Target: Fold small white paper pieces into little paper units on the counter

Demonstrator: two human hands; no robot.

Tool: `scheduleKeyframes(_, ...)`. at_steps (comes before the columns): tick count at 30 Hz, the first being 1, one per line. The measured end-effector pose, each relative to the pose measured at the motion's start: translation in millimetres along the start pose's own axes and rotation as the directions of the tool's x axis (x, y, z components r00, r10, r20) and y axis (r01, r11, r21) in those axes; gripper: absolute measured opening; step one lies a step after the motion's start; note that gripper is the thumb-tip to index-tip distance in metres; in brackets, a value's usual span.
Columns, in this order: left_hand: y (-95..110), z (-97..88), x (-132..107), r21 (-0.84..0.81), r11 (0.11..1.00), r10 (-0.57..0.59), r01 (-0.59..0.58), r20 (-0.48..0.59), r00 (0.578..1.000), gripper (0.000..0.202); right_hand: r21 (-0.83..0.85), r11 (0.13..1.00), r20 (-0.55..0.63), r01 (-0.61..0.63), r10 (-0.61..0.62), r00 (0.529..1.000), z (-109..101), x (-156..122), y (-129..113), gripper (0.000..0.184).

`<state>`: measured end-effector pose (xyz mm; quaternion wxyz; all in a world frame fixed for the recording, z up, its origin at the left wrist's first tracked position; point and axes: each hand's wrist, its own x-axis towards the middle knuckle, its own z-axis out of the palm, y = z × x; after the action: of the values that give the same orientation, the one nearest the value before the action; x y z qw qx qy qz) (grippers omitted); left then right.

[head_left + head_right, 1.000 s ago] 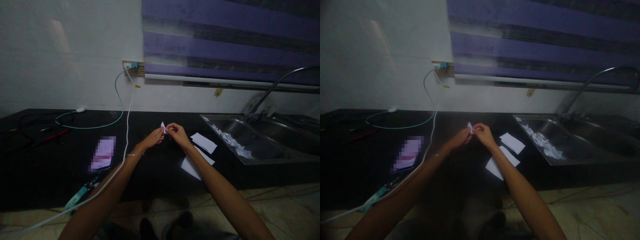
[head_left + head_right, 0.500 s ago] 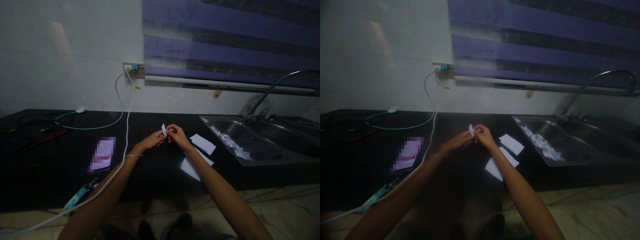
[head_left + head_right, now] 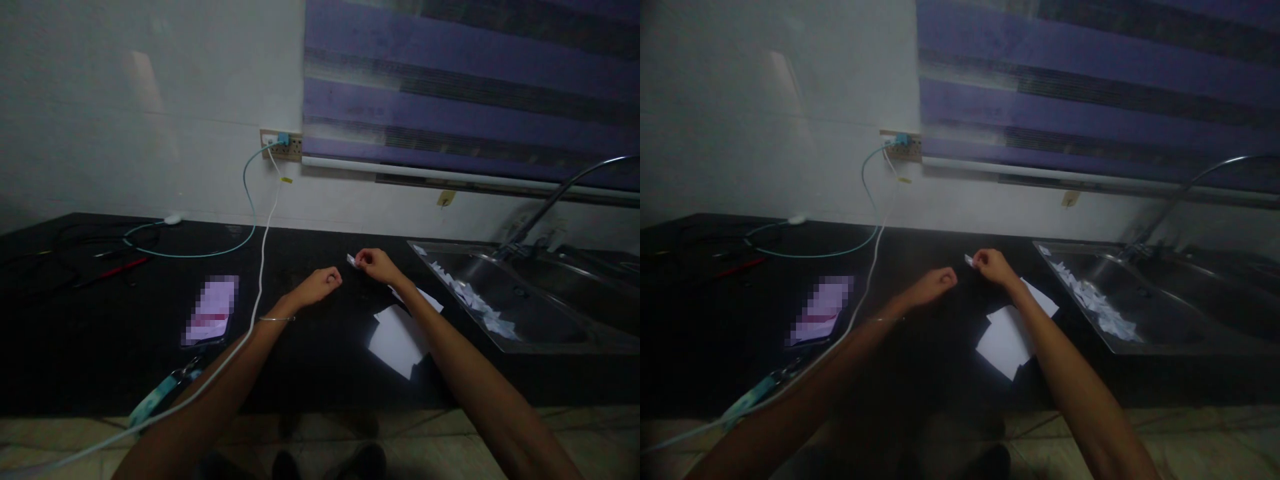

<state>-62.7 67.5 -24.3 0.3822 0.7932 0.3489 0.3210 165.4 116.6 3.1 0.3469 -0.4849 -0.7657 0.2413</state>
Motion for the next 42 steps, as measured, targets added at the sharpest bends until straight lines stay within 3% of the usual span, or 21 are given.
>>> scheduleKeyframes(4, -4, -0.5, 1, 0.007, 1.0, 0.027, -0.028, 0.016, 0.999, 0.017, -0.203, 0.979, 0.273, 0.023, 0.034, 0.961, -27, 45, 28, 0.011)
scheduleKeyframes(7, -6, -0.8, 1, 0.001, 1.0, 0.021, -0.021, 0.023, 1.0, 0.016, -0.305, 0.952, 0.395, 0.026, 0.101, 0.913, -28, 74, 39, 0.017)
scheduleKeyframes(14, -7, -2.7, 1, 0.0, 1.0, -0.017, 0.017, 0.059, 0.998, 0.019, -0.387, 0.921, 0.426, 0.05, 0.13, 0.895, -13, 112, 45, 0.022)
scheduleKeyframes(20, -7, -3.2, 1, 0.012, 1.0, -0.012, 0.011, 0.052, 0.999, 0.019, -0.491, 0.866, 0.346, 0.096, 0.093, 0.933, -28, 117, 21, 0.021)
scheduleKeyframes(22, -7, -3.6, 0, 0.0, 1.0, 0.0, 0.0, 0.057, 0.998, 0.019, -0.553, 0.819, 0.31, 0.152, 0.034, 0.95, -38, 96, 1, 0.026)
scheduleKeyframes(24, -8, -3.8, 0, -0.009, 1.0, 0.009, -0.009, 0.061, 0.998, 0.019, -0.527, 0.826, 0.3, 0.198, -0.037, 0.953, -45, 54, -25, 0.03)
scheduleKeyframes(28, -6, -3.6, 0, -0.007, 1.0, 0.016, -0.016, 0.06, 0.998, 0.02, -0.428, 0.843, 0.363, 0.327, -0.171, 0.916, -45, -72, -75, 0.04)
scheduleKeyframes(32, -5, -3.5, 1, 0.012, 1.0, 0.008, -0.008, 0.055, 0.998, 0.021, -0.411, 0.835, 0.461, 0.365, -0.156, 0.874, -37, -180, -87, 0.056)
scheduleKeyframes(36, -6, -3.9, 1, -0.001, 1.0, 0.02, -0.02, 0.055, 0.998, 0.022, -0.44, 0.846, 0.447, 0.299, -0.082, 0.891, -44, -225, -69, 0.062)
scheduleKeyframes(42, -10, -2.5, 1, -0.022, 0.998, 0.057, -0.056, 0.062, 0.996, 0.022, -0.529, 0.829, 0.433, 0.182, 0.079, 0.898, -72, -249, -45, 0.058)
